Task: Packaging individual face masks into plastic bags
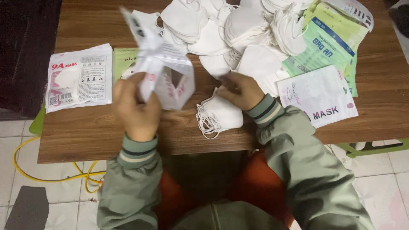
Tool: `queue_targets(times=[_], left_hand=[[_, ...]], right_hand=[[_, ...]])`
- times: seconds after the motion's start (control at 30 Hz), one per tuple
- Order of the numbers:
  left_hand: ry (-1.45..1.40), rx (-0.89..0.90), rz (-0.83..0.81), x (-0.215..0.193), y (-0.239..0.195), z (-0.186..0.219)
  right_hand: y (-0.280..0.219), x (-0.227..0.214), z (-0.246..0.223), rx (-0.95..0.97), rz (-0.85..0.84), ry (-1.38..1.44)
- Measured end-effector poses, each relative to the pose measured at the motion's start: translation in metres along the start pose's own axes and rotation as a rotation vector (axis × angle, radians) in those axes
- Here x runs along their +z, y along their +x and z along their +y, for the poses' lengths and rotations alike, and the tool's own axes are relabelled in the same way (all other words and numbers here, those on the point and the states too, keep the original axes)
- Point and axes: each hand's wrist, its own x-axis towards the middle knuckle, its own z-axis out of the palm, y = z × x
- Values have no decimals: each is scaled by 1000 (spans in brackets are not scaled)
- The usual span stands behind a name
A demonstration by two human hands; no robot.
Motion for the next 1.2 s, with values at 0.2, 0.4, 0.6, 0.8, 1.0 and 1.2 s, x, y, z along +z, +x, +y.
queue_targets(times=[0.2,0.4,0.6,0.8,1.0,1.2], left_hand=[[-10,-28,126,-2,5,-17],[-152,-141,3,9,0,-3],[-91,-267,-113,19,-14,2],[-115,-310,-251,34,-18,30],[-251,-556,-352,52,-36,29],[-187,-633,-421,60,-45,45]], right_hand=[[-5,39,46,267,-391,-582],[-11,53,70,390,-278,-166],[-20,21,44,309,-151,591],[-39,-31,-56,32,4,994],[-52,3,-45,-310,262,-80],[-51,79,44,-499,206,-714]])
